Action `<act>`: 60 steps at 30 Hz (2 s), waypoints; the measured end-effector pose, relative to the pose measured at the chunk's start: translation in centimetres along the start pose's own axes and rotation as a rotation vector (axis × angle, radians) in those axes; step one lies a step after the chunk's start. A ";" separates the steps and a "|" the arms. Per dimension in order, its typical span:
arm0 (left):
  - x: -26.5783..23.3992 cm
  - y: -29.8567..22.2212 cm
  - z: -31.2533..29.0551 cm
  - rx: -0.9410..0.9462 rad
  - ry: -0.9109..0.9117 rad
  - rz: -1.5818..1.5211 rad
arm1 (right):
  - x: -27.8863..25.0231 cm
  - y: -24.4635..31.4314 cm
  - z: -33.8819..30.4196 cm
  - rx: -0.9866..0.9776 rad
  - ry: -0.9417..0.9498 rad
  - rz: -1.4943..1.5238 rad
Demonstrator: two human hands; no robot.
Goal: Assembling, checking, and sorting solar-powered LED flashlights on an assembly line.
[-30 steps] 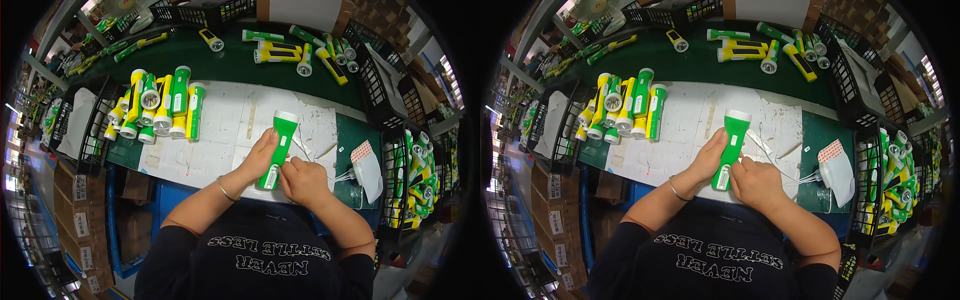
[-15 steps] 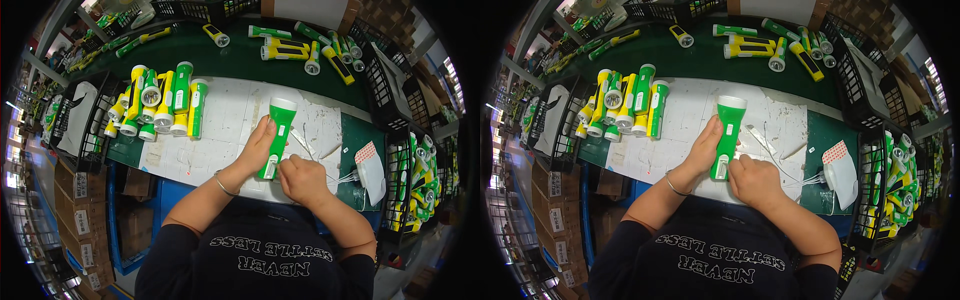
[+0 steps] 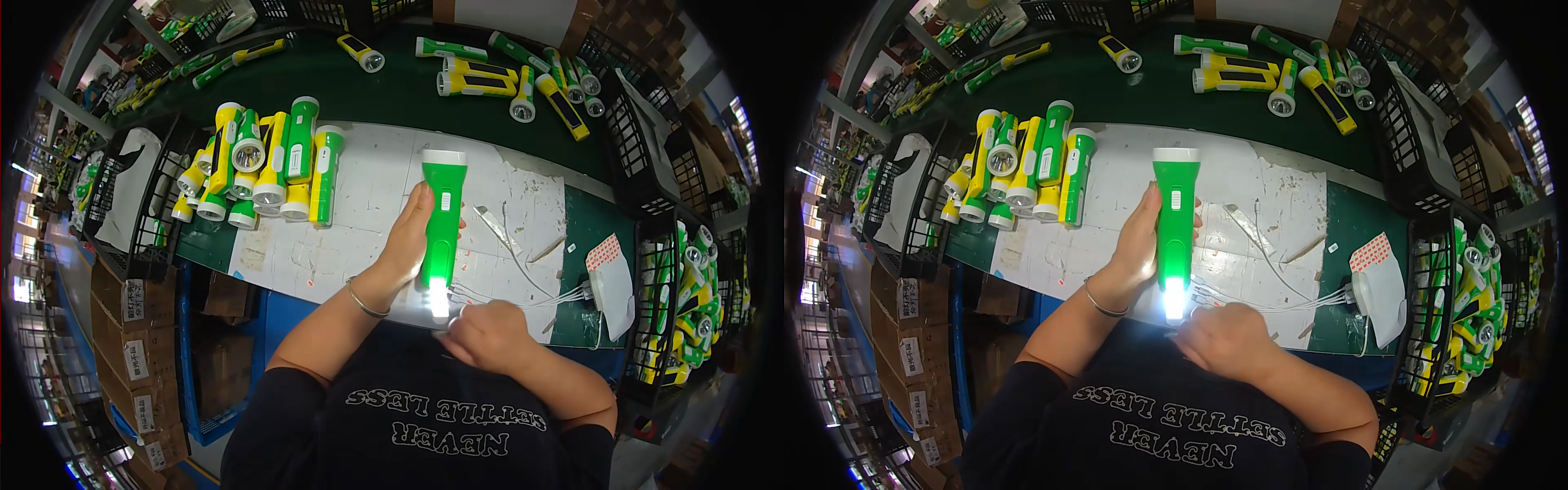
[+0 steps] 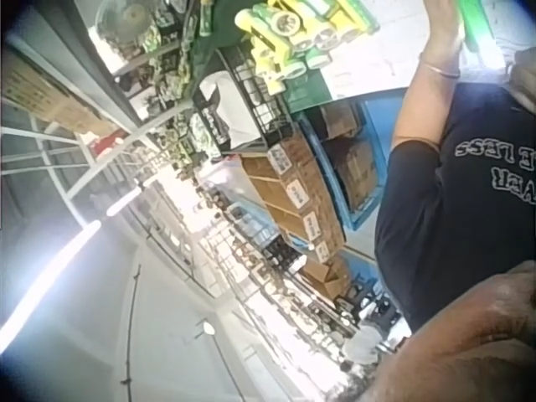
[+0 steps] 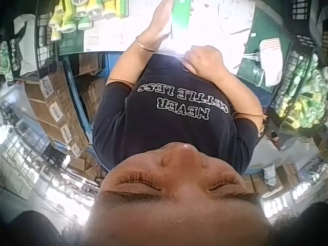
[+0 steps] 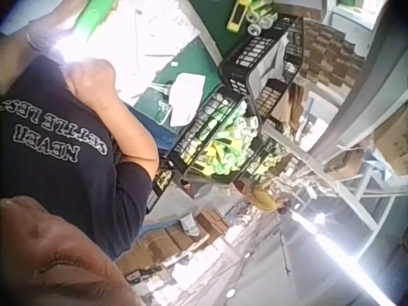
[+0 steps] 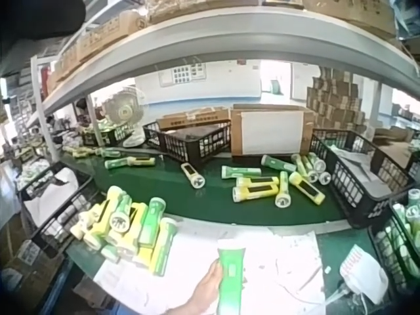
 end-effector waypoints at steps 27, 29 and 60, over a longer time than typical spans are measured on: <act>-0.9 -4.3 -5.9 0.121 -0.143 1.698 | -5.5 -9.1 -4.1 0.818 -0.186 0.850; -0.9 -4.5 -6.1 0.063 -0.117 1.710 | -5.2 -9.3 -3.9 0.820 -0.201 0.881; 2.4 1.4 -1.2 0.103 -0.179 0.980 | -0.5 -10.6 -3.8 0.967 -0.324 0.872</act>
Point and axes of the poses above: each hand's wrist, its own z-axis towards the middle knuckle, its own x-axis out of the palm, y = z × x, the point moved 3 cm from there along z, towards the middle knuckle, and after that the axes turned 15 degrees about -x, right-handed, at the moved point
